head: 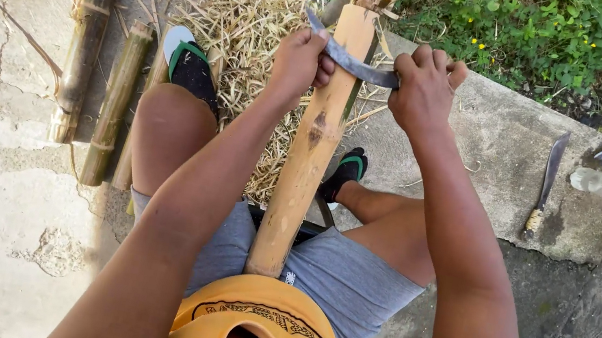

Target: Shaving and smoothing the outer layer of a bamboo pole using a curved blade.

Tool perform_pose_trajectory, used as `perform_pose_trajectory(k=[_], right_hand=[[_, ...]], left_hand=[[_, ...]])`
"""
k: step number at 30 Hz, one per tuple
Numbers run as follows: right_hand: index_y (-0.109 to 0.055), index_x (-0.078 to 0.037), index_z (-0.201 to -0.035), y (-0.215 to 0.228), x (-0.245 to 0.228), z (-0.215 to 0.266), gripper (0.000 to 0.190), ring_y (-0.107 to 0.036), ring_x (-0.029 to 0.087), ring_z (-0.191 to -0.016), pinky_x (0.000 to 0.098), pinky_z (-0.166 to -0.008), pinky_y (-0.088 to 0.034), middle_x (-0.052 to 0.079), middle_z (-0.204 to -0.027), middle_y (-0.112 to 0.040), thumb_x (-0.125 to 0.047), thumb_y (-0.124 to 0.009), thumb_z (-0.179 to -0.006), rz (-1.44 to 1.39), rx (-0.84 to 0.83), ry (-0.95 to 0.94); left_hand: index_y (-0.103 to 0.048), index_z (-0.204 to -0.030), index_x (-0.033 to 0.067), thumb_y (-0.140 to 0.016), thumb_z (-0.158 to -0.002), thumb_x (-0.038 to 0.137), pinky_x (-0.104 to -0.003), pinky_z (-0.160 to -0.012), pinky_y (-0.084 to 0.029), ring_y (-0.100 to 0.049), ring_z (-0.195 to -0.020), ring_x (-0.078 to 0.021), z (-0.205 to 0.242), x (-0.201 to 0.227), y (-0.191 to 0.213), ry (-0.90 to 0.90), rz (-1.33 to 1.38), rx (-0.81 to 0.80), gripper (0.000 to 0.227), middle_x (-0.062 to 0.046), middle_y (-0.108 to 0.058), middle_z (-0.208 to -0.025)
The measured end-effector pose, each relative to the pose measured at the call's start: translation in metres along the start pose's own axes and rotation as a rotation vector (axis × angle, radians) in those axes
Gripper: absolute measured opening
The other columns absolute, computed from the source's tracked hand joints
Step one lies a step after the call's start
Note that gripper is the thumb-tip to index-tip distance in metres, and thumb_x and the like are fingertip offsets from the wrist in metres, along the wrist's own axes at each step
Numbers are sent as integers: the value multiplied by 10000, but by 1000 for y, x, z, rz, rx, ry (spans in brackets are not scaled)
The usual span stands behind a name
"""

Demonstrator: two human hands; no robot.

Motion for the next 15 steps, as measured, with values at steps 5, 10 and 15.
perform_pose_trajectory(k=[5,10,15], right_hand=[[-687,-173,-919,-2,5,-6,167,-522,232,-1111,453,-1000,-255,23,-1056,-580,-49,-732,-817,144,41,79],[-684,-188,-911,-4,8,-32,181,-525,249,-1139,462,-991,-240,27,-1047,-583,-69,-739,-786,214,124,99],[-712,-177,-924,-15,19,-66,197,-527,245,-1139,466,-993,-245,38,-1080,-595,-21,-714,-803,200,234,92]], left_hand=[[-608,-801,53,-470,-1080,222,-272,-440,-475,-549,-458,-109,-10,-10,3,6,127,-38,354,-39,-632,-640],[-590,-816,65,-457,-1064,235,-264,-401,-409,-522,-439,-101,-41,-5,-2,-41,152,19,329,-30,-620,-633],[-600,-796,48,-476,-1051,251,-284,-409,-516,-604,-446,-119,-93,19,-4,-114,108,18,349,-49,-645,-622]])
Point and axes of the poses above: each hand's wrist, its own z-axis away from the middle knuckle, its own y-axis out of the back of the hand, x = y × z, the point moved 2 cm from there along -z, towards the middle knuckle
